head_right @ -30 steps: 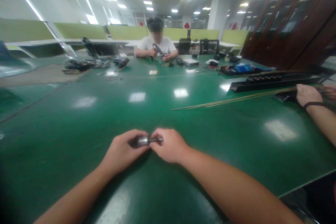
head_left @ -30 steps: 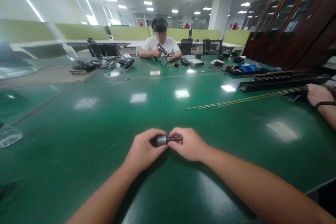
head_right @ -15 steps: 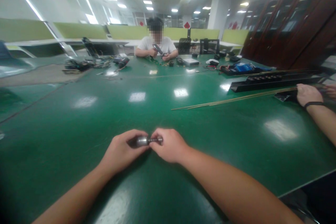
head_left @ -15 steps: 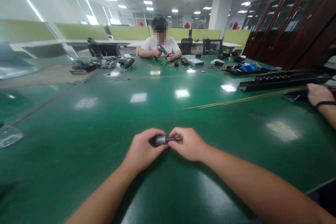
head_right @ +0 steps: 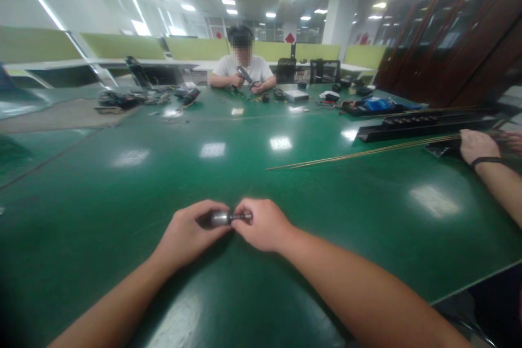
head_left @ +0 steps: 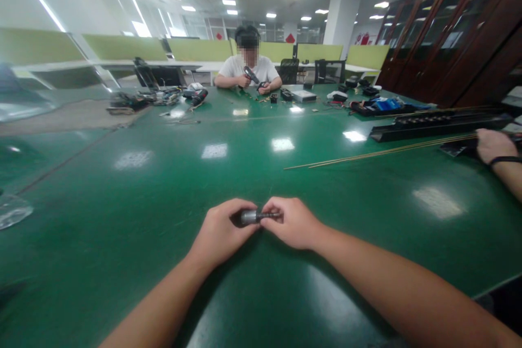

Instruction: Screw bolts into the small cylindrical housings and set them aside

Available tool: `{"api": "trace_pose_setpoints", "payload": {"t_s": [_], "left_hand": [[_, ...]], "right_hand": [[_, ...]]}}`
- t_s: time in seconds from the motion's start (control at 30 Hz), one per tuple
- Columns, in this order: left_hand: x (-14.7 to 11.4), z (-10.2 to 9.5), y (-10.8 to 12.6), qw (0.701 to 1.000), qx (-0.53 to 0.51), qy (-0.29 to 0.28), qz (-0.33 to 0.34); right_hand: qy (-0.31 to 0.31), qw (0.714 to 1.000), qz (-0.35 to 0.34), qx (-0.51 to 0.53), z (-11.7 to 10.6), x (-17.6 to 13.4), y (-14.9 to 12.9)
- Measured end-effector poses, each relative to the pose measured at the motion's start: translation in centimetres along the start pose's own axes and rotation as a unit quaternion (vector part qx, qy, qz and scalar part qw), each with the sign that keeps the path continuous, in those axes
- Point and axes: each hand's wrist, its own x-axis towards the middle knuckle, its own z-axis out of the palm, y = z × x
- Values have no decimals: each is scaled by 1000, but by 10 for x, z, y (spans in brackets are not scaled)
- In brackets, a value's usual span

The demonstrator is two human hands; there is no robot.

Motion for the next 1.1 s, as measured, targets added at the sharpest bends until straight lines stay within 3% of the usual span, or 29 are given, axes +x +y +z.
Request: {"api": "trace_pose_setpoints", "payload": {"t_s": [1.1], "left_hand": [[1,-4,-1,1000,-12,4,-27]], "right_hand": [[13,1000,-1,16,-1,0,3]]}}
